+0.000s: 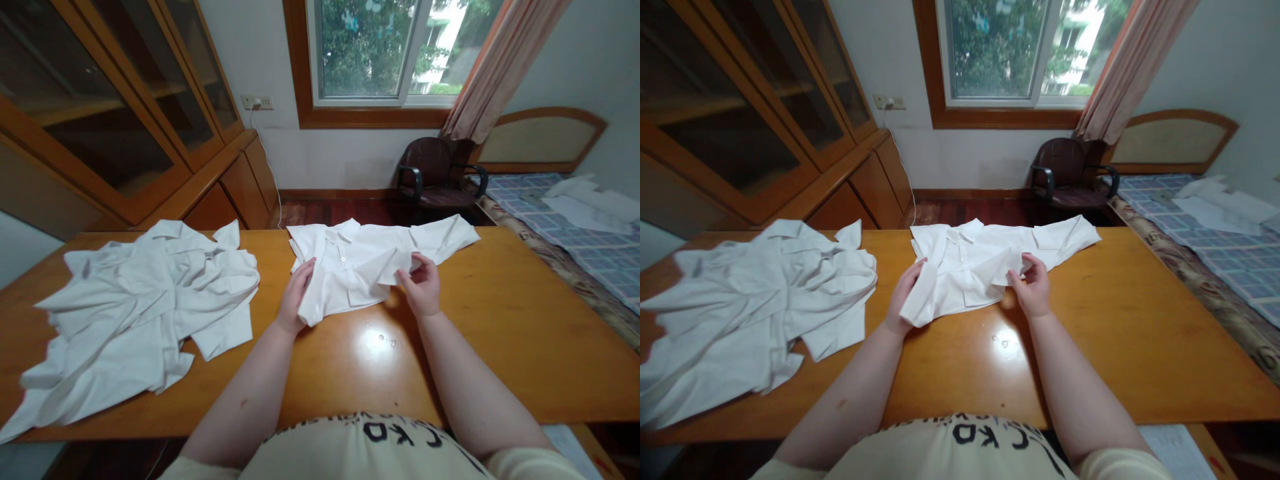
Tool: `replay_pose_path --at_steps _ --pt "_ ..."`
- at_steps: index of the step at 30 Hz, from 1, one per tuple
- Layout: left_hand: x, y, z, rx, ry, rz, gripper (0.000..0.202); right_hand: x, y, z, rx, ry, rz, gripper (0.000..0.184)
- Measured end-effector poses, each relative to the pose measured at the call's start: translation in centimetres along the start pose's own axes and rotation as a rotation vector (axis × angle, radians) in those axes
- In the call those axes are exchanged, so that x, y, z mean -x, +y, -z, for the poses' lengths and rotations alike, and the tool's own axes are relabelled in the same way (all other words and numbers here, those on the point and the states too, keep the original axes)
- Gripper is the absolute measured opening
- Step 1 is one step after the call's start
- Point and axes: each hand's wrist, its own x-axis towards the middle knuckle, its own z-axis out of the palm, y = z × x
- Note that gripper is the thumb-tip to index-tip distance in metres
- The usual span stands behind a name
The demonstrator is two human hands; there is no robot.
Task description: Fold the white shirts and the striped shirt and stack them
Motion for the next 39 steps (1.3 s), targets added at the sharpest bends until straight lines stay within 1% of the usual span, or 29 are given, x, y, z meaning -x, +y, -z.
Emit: replay_pose_path --at_steps 2,3,4,5,7,9,10,11,14,16,18,20,21,22,24,26,27,28,30,32,34,35,37,39 --pt "0.0 1.1 -0.8 -0.107 -0.152 -0.039 0.058 0.3 -0.1 -0.3 0.126 -0.177 0.069 0.055" --pt "0.0 1.6 -1.1 -0.189 -0.239 -0.03 0.067 0.4 -0.1 -0.4 0.194 -0.271 0.097 0.06" --pt "0.0 1.9 -1.4 -0.276 -0.313 0.004 0.077 0.4 0.1 -0.5 0.259 -0.357 0.113 0.066" --pt "0.0 2.2 -1.8 -0.355 -0.362 0.056 0.085 0.4 0.2 -0.7 0.32 -0.427 0.111 0.074" --pt "-0.1 2.4 -2.4 -0.47 -0.41 0.151 0.092 0.4 0.7 -1.1 0.435 -0.523 0.076 0.088" --pt "-0.2 2.1 -2.8 -0.518 -0.413 0.196 0.084 0.3 1.1 -1.5 0.556 -0.581 0.034 0.094" --pt "-0.2 1.9 -2.9 -0.521 -0.403 0.203 0.076 0.2 1.1 -1.6 0.615 -0.61 0.016 0.091" --pt "-0.2 1.7 -3.0 -0.512 -0.385 0.206 0.067 0.1 1.1 -1.7 0.666 -0.64 0.004 0.085" --pt "-0.3 1.6 -2.5 -0.453 -0.298 0.216 0.049 -0.3 0.2 -1.4 0.763 -0.695 -0.024 0.049" --pt "-0.4 2.1 -1.8 -0.412 -0.231 0.245 0.044 -0.8 -1.0 -0.8 0.795 -0.678 -0.074 0.032" --pt "-0.7 3.1 -0.9 -0.365 -0.179 0.298 0.04 -1.3 -2.7 0.1 0.815 -0.644 -0.165 0.027" --pt "-1.0 4.4 -0.2 -0.304 -0.175 0.352 0.034 -1.8 -4.6 1.2 0.808 -0.648 -0.242 0.025" --pt "-1.1 4.9 0.0 -0.273 -0.207 0.368 0.032 -2.0 -5.5 1.6 0.793 -0.677 -0.268 0.025" --pt "-1.2 5.4 0.1 -0.246 -0.264 0.378 0.03 -2.2 -6.3 2.0 0.776 -0.722 -0.29 0.023" --pt "-1.2 6.1 -0.2 -0.231 -0.426 0.389 0.029 -2.1 -7.5 2.3 0.767 -0.827 -0.326 0.025" --pt "-0.9 6.2 -1.0 -0.282 -0.561 0.411 0.027 -1.6 -8.1 1.9 0.812 -0.938 -0.35 0.03" --pt "-0.7 6.1 -1.5 -0.329 -0.596 0.427 0.025 -1.2 -8.1 1.5 0.853 -0.993 -0.351 0.029" --pt "-0.5 5.9 -2.1 -0.385 -0.605 0.434 0.022 -0.8 -8.1 1.0 0.902 -1.044 -0.347 0.027" --pt "0.0 5.6 -3.3 -0.49 -0.559 0.395 0.02 0.1 -7.8 -0.2 1.004 -1.116 -0.306 0.027" --pt "0.3 5.3 -4.2 -0.56 -0.489 0.294 0.024 0.8 -7.5 -1.4 1.088 -1.104 -0.201 0.035" --pt "0.6 5.2 -4.8 -0.594 -0.476 0.219 0.033 1.0 -7.2 -2.2 1.084 -1.04 -0.074 0.042" --pt "0.7 5.2 -4.9 -0.601 -0.505 0.216 0.037 1.0 -7.0 -2.6 1.042 -1.004 -0.016 0.045" --pt "0.7 5.1 -4.8 -0.601 -0.607 0.249 0.044 1.0 -6.3 -3.3 0.915 -0.961 0.069 0.054" --pt "0.7 5.1 -4.3 -0.568 -0.713 0.283 0.05 1.3 -5.3 -4.0 0.808 -0.979 0.095 0.064"
